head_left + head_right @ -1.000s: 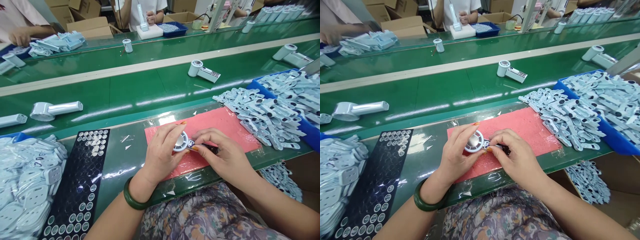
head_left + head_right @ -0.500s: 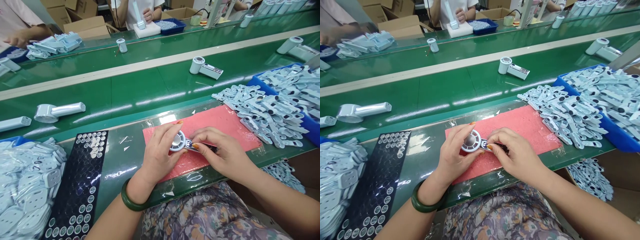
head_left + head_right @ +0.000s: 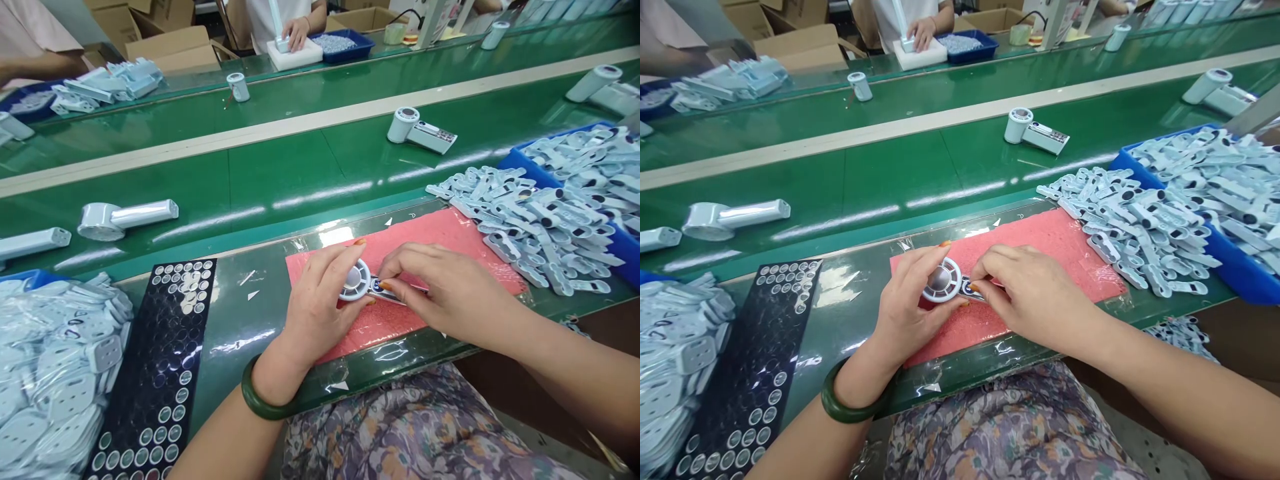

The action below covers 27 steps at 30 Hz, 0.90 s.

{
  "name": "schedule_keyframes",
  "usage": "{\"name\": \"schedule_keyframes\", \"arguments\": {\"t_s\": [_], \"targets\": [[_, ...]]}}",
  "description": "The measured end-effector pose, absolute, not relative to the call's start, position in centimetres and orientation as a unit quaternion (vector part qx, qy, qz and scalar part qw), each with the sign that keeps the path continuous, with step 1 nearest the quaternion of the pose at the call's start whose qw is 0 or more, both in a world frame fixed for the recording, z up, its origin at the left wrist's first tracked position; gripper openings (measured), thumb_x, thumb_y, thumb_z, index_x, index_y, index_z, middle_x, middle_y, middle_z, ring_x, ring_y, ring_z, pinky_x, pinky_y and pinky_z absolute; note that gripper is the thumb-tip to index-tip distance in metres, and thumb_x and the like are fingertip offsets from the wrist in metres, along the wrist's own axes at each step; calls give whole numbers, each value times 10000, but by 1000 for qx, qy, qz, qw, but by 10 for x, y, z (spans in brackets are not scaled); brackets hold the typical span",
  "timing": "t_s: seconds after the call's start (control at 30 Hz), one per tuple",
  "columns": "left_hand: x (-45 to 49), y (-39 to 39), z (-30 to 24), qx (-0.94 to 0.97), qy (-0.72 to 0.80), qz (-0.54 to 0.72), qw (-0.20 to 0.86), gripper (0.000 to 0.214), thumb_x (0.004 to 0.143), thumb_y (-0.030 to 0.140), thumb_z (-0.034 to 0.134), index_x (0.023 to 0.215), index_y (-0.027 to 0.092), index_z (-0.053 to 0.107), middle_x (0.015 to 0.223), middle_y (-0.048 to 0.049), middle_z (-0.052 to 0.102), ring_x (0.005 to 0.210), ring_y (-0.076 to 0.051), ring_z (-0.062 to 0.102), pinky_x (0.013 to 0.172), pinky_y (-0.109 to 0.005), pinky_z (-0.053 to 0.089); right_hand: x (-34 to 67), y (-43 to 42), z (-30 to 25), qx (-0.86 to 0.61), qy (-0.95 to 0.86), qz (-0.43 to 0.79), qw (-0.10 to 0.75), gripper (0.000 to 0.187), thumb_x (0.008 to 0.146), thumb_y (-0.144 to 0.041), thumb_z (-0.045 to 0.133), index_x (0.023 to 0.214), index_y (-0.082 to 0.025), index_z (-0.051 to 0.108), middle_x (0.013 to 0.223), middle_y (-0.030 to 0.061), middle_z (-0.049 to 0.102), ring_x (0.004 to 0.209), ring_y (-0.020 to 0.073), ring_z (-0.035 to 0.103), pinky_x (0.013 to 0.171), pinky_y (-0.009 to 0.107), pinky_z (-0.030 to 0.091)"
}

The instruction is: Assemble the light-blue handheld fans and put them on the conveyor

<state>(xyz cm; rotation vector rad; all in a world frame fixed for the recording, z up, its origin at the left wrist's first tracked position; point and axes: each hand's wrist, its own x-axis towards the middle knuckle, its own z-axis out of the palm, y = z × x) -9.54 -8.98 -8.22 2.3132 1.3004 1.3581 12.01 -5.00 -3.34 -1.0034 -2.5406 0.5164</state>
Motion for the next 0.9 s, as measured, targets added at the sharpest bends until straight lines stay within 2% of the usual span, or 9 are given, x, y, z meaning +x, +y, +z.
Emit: {"name": "schedule_keyframes", "arguments": {"t_s": [0.5,0.63,0.73,0.9], "targets": [[-95,-90,-83,772,436,456,79,670,862,284,774,1444,186,457,1325,-115,591,1233,-210,562,1060,-361,509,112,-55,-34,-373,-903,119,179,71,990,-186,534,923,-195,558,900,26,632,778,219,599,686,360,414],[-96,-90,-83,773,440,450,83,689,849,269,786,1447,179,455,1326,-115,590,1235,-212,560,1066,-360,503,118,-57,-41,-378,-883,166,223,54,1029,-208,515,1017,-196,566,968,15,648,861,206,612,756,360,446],[-96,-89,-83,772,443,447,85,686,854,279,782,1449,191,453,1334,-115,588,1230,-209,561,1056,-361,511,126,-63,-48,-358,-885,183,234,127,1054,-227,502,1158,-200,568,1098,27,645,988,208,604,855,375,458],[-96,-89,-81,770,450,445,86,660,866,296,769,1443,202,462,1334,-114,595,1215,-211,569,1045,-374,518,127,-77,-58,-342,-900,92,255,282,1049,-292,559,1307,-186,517,1222,88,615,1063,268,573,924,453,435]]}}
